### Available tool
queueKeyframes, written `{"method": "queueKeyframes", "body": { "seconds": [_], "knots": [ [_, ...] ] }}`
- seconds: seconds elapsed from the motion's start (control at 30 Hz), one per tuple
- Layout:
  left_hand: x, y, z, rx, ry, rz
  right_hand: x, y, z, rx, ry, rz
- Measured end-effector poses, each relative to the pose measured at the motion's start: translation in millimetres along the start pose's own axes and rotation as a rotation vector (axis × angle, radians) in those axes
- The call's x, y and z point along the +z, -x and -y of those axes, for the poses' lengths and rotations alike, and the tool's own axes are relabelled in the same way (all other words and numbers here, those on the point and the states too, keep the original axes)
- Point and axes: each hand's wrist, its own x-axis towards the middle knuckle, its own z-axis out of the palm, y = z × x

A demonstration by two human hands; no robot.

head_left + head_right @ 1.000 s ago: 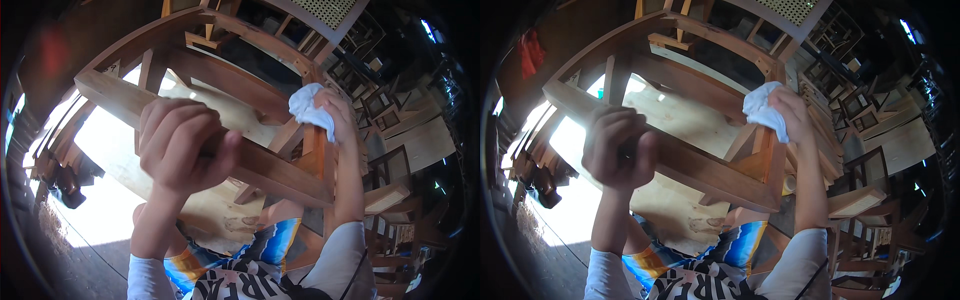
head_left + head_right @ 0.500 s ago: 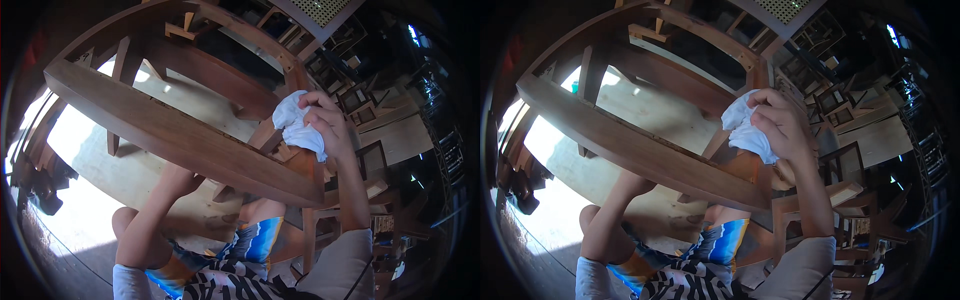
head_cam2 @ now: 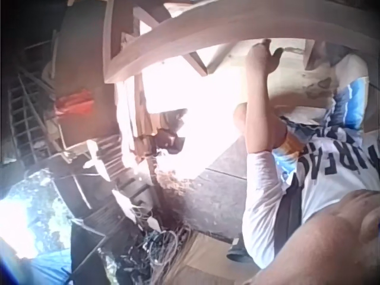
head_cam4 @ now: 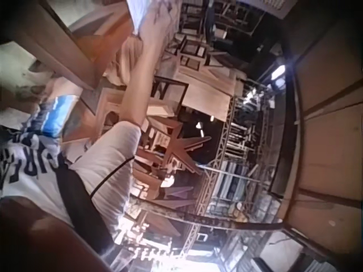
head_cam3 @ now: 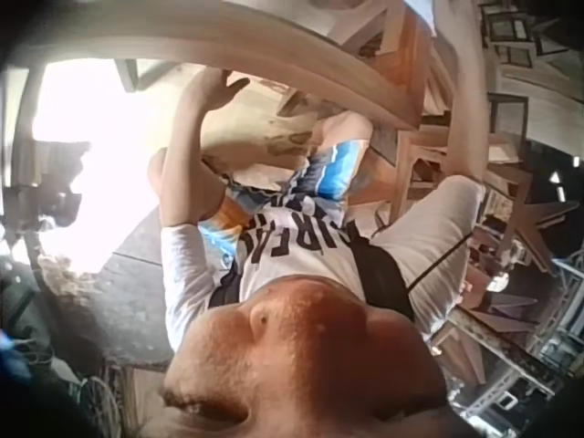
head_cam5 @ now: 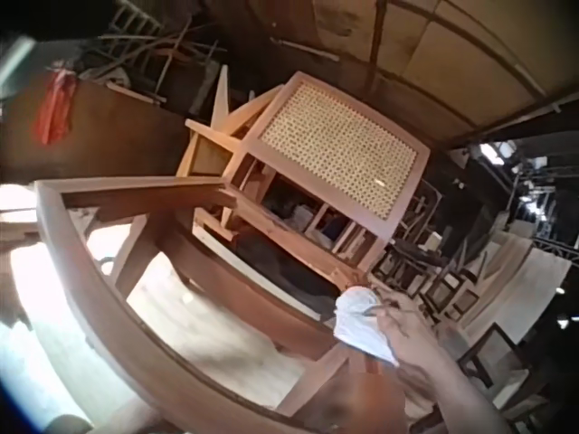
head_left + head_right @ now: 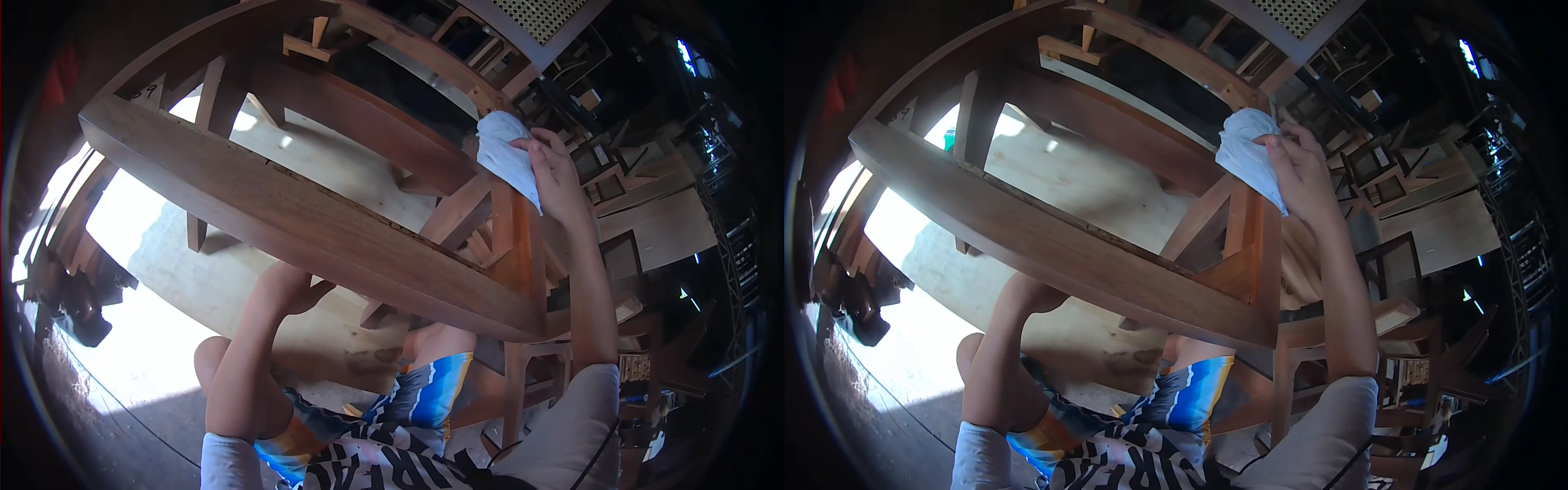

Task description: Applying a finish to a wooden chair frame using a brush after wiping it down with a cloth.

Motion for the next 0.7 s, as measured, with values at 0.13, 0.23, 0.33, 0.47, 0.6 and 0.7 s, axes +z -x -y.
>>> {"method": "queueKeyframes", "body": {
  "seconds": [0.13,0.23,0.33,0.47,0.6,0.7],
  "knots": [
    [0,6,4,-0.095,-0.070,-0.010,11,-36,8,0.117,0.291,0.082],
    [-6,8,12,-0.085,-0.053,0.040,23,-78,11,0.124,0.416,0.159],
    [1,-1,12,-0.055,-0.038,0.017,33,-115,-24,0.132,0.460,0.212],
    [50,-9,52,-0.099,-0.090,0.037,63,-152,-33,0.219,0.636,0.144],
    [67,-12,59,-0.015,-0.064,0.045,80,-162,-3,0.285,0.585,0.103],
    [65,-17,55,-0.066,-0.045,0.039,96,-184,3,0.249,0.532,0.030]
  ]
}}
